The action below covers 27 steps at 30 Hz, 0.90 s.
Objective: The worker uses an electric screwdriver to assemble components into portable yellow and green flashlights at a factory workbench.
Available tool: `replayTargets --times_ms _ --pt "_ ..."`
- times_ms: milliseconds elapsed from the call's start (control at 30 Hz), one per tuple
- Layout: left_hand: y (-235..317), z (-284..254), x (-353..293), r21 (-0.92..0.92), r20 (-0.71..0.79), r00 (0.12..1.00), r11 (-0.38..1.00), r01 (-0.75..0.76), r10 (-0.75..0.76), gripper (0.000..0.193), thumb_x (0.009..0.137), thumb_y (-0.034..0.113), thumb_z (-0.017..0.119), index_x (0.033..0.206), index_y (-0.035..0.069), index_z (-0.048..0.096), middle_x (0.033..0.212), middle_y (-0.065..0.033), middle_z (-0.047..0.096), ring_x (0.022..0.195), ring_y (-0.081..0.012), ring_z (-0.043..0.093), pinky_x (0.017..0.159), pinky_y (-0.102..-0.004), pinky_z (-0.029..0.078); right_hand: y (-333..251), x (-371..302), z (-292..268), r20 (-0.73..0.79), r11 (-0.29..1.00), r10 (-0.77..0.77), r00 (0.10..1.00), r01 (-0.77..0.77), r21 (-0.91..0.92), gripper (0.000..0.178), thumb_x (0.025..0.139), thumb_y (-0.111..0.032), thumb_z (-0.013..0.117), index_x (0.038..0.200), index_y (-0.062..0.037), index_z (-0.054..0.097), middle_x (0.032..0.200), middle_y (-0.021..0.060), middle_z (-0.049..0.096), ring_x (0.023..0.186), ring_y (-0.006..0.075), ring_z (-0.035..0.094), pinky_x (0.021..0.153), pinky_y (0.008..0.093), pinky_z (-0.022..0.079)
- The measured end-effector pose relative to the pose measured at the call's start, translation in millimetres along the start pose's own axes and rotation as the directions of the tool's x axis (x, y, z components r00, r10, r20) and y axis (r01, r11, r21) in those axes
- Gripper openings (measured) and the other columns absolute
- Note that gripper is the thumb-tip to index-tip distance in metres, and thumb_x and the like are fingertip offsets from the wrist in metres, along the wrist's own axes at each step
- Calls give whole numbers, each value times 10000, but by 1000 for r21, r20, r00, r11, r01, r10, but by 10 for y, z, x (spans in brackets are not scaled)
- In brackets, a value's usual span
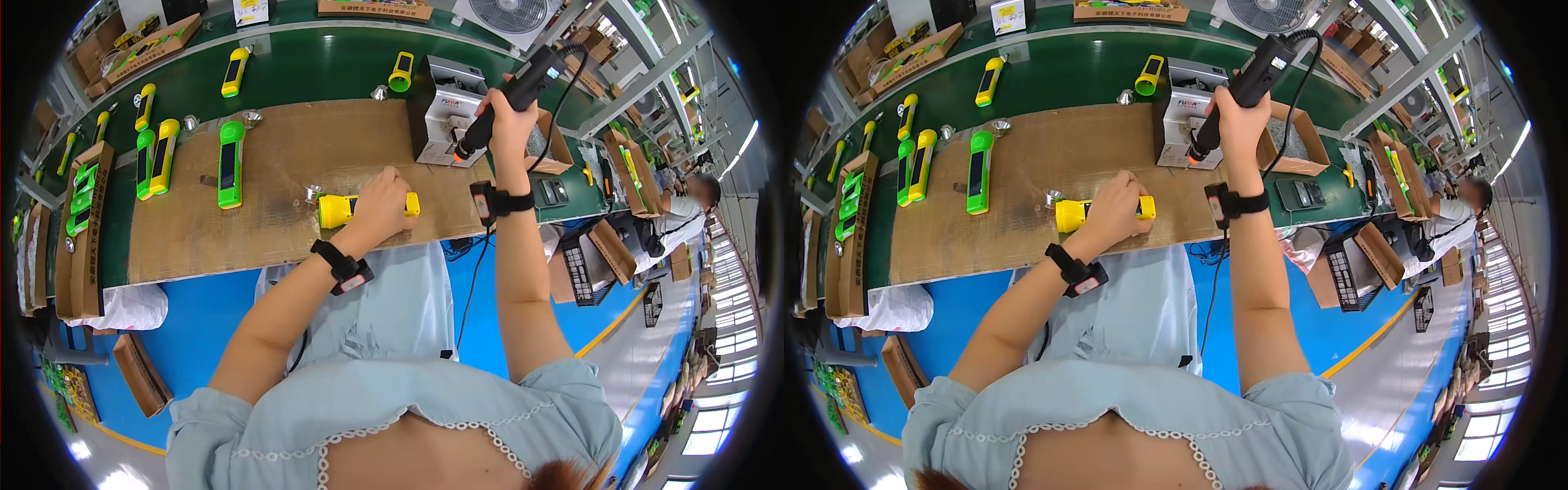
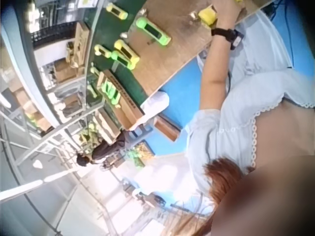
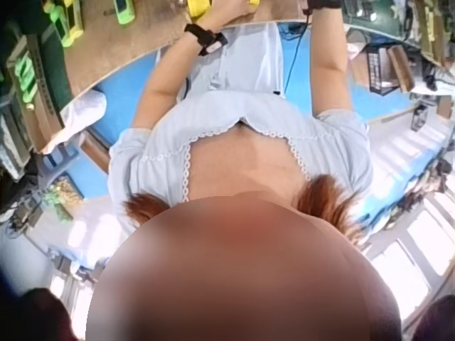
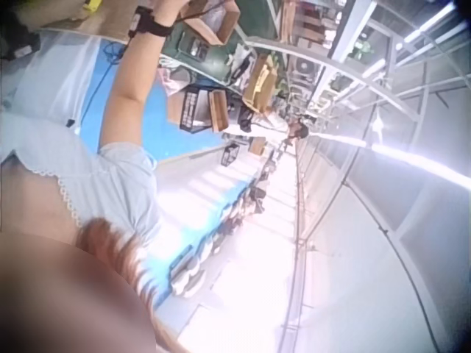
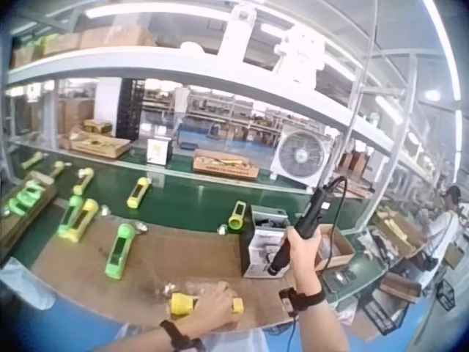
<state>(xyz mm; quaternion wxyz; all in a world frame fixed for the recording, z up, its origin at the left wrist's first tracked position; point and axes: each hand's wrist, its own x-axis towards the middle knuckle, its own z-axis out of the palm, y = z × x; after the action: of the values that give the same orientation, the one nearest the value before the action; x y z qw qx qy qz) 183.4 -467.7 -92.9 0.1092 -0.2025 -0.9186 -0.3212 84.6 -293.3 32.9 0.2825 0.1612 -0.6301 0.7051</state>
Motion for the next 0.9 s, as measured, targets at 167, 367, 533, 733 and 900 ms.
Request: replayTargets --times_ms 167,367,533,733,900 --pt "23 -242 -130 -138 -285 956 983 -117 74 494 584 210 765 1005 49 563 1033 -125 518 1017 -316 498 876 -404 402 -336 -636 210 -20 967 21 1000 -16 253 399 772 30 575 1145 32 433 679 90 544 540 180 563 526 300 480" --pt "-417 -652 -661 112 -160 987 993 32 -14 524 587 295 790 1014 77 580 994 -106 541 1013 -293 494 921 -437 340 -669 -1142 539 53 914 75 996 -90 396 492 795 50 524 1251 30 342 700 99 550 594 185 563 579 305 483" --pt "-470 -516 -649 40 -228 973 999 -15 24 436 601 256 785 961 75 618 938 -84 562 989 -285 497 951 -496 290 -564 -1272 752 145 923 54 988 -105 371 479 810 31 533 1253 48 352 696 84 558 603 169 578 599 299 493" --pt "-486 -454 -639 31 -224 974 999 29 -21 466 596 277 782 984 86 610 950 -89 542 1013 -297 477 965 -498 264 -440 -1335 922 141 924 65 988 -113 366 461 800 51 543 1233 52 383 709 67 567 621 150 584 607 282 493" --pt "-475 -436 -641 52 -234 972 997 51 -38 474 580 262 794 982 91 609 978 -84 526 1036 -289 463 966 -485 265 -369 -1382 997 147 935 98 984 -142 325 454 767 87 536 1201 58 404 715 58 575 638 126 578 609 272 487"
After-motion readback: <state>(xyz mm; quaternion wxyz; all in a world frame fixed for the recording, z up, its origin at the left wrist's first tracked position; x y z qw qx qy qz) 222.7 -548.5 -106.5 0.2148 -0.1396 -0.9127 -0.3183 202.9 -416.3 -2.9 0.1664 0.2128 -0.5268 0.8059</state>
